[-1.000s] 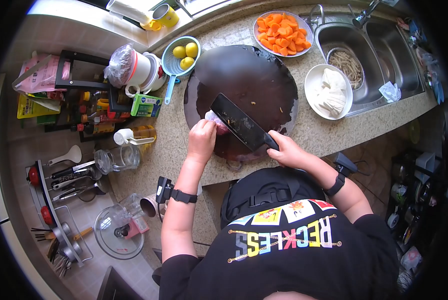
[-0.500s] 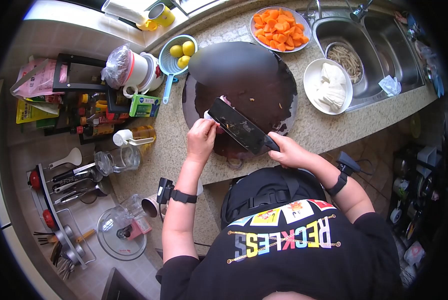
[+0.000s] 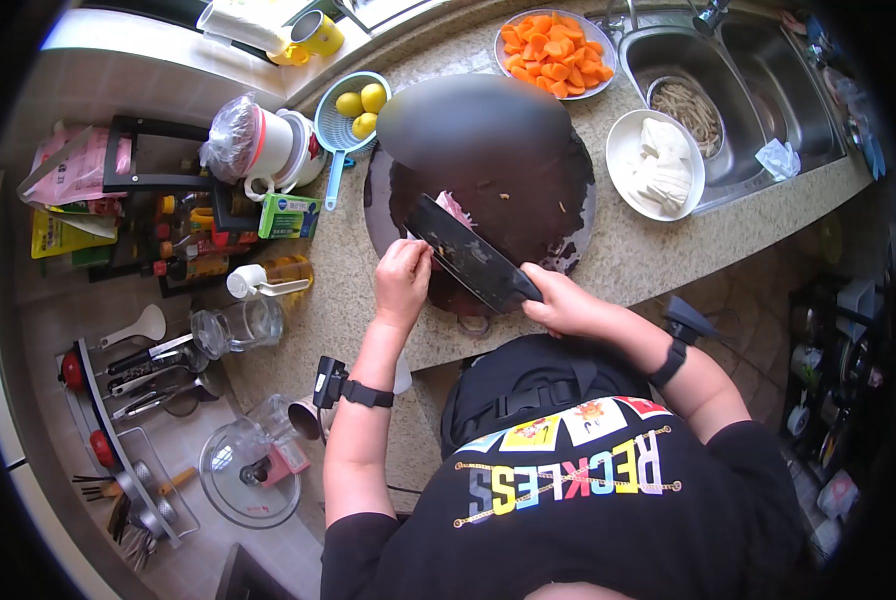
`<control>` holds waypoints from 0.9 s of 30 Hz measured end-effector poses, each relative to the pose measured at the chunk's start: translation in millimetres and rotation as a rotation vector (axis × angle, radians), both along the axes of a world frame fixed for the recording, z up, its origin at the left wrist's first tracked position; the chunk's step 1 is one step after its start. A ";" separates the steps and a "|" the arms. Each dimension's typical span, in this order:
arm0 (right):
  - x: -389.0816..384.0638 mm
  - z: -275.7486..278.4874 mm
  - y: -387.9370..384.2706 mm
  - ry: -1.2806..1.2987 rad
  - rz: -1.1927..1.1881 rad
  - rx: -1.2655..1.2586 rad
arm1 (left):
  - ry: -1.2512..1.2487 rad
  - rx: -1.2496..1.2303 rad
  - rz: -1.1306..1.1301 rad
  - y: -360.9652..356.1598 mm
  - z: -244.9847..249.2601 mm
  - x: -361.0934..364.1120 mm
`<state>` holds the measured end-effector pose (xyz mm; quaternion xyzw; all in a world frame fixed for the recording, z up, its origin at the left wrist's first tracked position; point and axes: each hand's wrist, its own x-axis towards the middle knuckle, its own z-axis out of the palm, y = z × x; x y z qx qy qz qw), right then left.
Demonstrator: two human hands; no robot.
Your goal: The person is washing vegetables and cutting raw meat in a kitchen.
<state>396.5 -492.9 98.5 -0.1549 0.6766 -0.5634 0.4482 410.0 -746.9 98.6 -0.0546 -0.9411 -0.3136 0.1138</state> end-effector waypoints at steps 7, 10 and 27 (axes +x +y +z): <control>-3.4 -9.1 -25.6 -0.046 -0.053 -0.036 | -0.005 -0.009 -0.014 -7.9 3.0 -1.7; 1.7 7.1 -2.6 -0.070 0.054 0.040 | -0.020 0.022 0.017 -10.9 0.1 0.5; -0.1 14.4 6.9 0.022 -0.174 0.070 | -0.227 0.473 0.184 -6.2 2.9 -8.3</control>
